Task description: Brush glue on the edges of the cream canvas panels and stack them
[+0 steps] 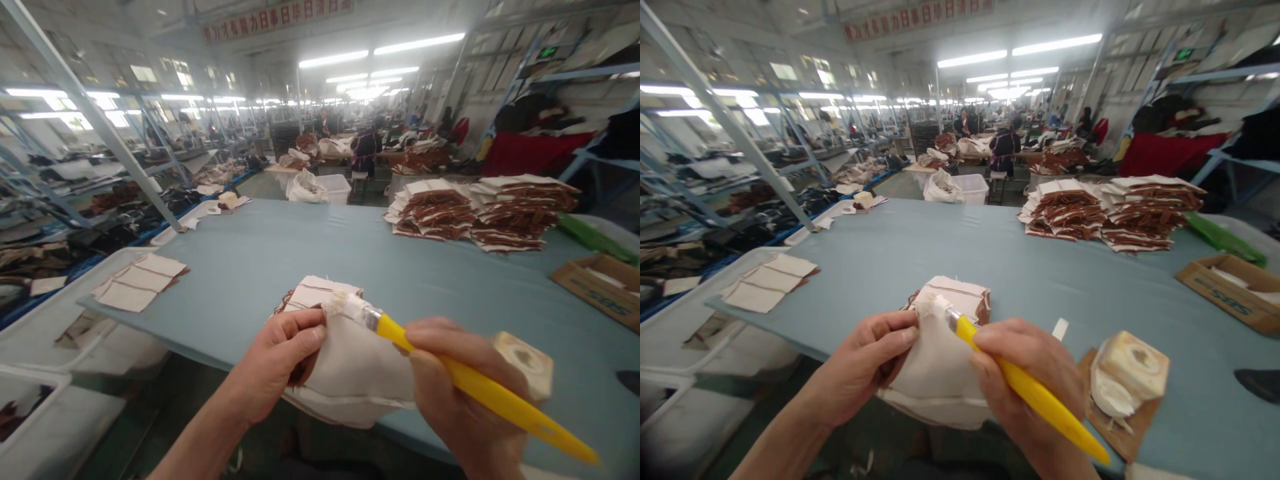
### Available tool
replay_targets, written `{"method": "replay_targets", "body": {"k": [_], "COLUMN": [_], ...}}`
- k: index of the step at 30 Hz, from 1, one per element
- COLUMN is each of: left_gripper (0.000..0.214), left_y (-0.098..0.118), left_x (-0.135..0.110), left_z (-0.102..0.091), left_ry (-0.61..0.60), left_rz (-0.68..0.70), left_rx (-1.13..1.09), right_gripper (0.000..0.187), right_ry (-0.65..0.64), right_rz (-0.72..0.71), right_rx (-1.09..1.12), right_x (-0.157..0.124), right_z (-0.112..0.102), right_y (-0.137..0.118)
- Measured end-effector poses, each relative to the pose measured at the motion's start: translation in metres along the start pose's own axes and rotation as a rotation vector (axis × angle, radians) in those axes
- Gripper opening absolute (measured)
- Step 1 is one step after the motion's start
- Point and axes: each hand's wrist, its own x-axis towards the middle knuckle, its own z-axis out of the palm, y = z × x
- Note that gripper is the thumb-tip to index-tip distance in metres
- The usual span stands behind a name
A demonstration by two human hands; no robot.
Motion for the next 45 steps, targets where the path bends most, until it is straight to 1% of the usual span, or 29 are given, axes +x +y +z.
{"method": "replay_targets", "body": {"k": [2,3,4,6,7,8,9,12,13,14,16,18,22,26,27,29,31,32,33,35,37,38,39,40,41,43,45], "left_gripper": [0.045,0.044,0.044,0.044,0.044,0.044,0.044,0.043,0.044,0.044,0.045,0.047,0.049,0.048,0.047,0.040,0.030,0.026,0.023,0.022,0.023,0.025,0.026,0.028,0.030,0.033,0.033], "left_y": [-0.001,-0.002,-0.002,-0.003,-0.003,-0.003,-0.003,-0.002,-0.002,-0.001,0.000,0.003,0.006,0.006,0.005,0.003,0.000,-0.002,-0.005,-0.013,-0.023,-0.028,-0.033,-0.037,-0.040,-0.045,-0.049], "left_x": [0.001,0.001,0.001,0.001,0.001,0.001,0.001,-0.001,-0.002,-0.004,-0.006,-0.009,-0.011,-0.010,-0.010,-0.012,-0.017,-0.019,-0.022,-0.028,-0.033,-0.035,-0.036,-0.038,-0.039,-0.041,-0.041], "left_z": [-0.001,-0.002,-0.003,-0.005,-0.006,-0.007,-0.009,-0.017,-0.021,-0.025,-0.033,-0.043,-0.066,-0.088,-0.093,-0.103,-0.113,-0.118,-0.123,-0.133,-0.142,-0.147,-0.152,-0.156,-0.160,-0.166,-0.169], "left_ry": [0.015,0.022,0.024,0.031,0.038,0.045,0.051,0.051,0.045,0.040,0.026,0.013,0.006,-0.019,-0.029,-0.044,-0.026,0.002,0.036,0.087,0.087,0.079,0.071,0.067,0.062,0.048,0.033], "left_rz": [-0.002,-0.002,-0.003,-0.003,-0.004,-0.004,-0.005,-0.010,-0.010,-0.008,-0.005,-0.014,-0.038,-0.043,-0.040,-0.011,0.099,0.196,0.317,0.617,0.908,1.018,1.097,1.144,1.164,1.175,1.173], "left_rx": [-0.009,-0.014,-0.018,-0.024,-0.025,-0.030,-0.036,-0.061,-0.065,-0.070,-0.091,-0.131,-0.175,-0.187,-0.178,-0.106,0.064,0.184,0.313,0.546,0.706,0.759,0.805,0.844,0.878,0.918,0.928], "right_gripper": [0.004,0.005,0.005,0.004,0.007,0.010,0.012,0.008,0.006,0.005,0.007,0.010,0.004,0.005,0.005,0.002,0.011,0.015,0.018,0.023,0.027,0.029,0.029,0.030,0.029,0.030,0.031], "right_ry": [0.050,0.048,0.018,-0.094,-0.145,-0.169,-0.153,-0.017,-0.003,-0.021,-0.096,-0.123,-0.026,-0.080,-0.059,0.056,0.164,0.204,0.233,0.267,0.278,0.266,0.247,0.227,0.197,0.138,0.098], "right_rz": [-0.010,-0.023,-0.053,-0.135,-0.163,-0.170,-0.162,-0.084,-0.087,-0.108,-0.153,-0.157,-0.182,-0.225,-0.213,-0.157,-0.069,-0.034,0.015,0.149,0.285,0.341,0.388,0.430,0.469,0.529,0.558], "right_rx": [-0.002,0.001,0.014,0.035,0.036,0.032,0.022,-0.019,-0.029,-0.039,-0.064,-0.108,-0.181,-0.158,-0.156,-0.131,-0.085,-0.054,-0.026,0.011,0.017,0.020,0.040,0.080,0.137,0.260,0.325], "right_x": [-0.001,-0.002,-0.003,-0.003,-0.003,-0.003,-0.003,-0.007,-0.009,-0.010,-0.011,-0.013,-0.021,-0.024,-0.024,-0.022,-0.021,-0.020,-0.020,-0.020,-0.022,-0.023,-0.025,-0.026,-0.027,-0.028,-0.029], "right_z": [-0.004,-0.004,-0.004,0.000,0.004,0.008,0.013,0.024,0.027,0.030,0.036,0.042,0.056,0.084,0.092,0.108,0.120,0.125,0.128,0.133,0.134,0.134,0.135,0.136,0.137,0.139,0.142], "right_y": [0.001,0.002,0.002,0.004,0.004,0.004,0.004,0.000,-0.002,-0.004,-0.009,-0.014,-0.021,-0.026,-0.027,-0.029,-0.033,-0.036,-0.040,-0.047,-0.053,-0.055,-0.057,-0.058,-0.059,-0.061,-0.062]}}
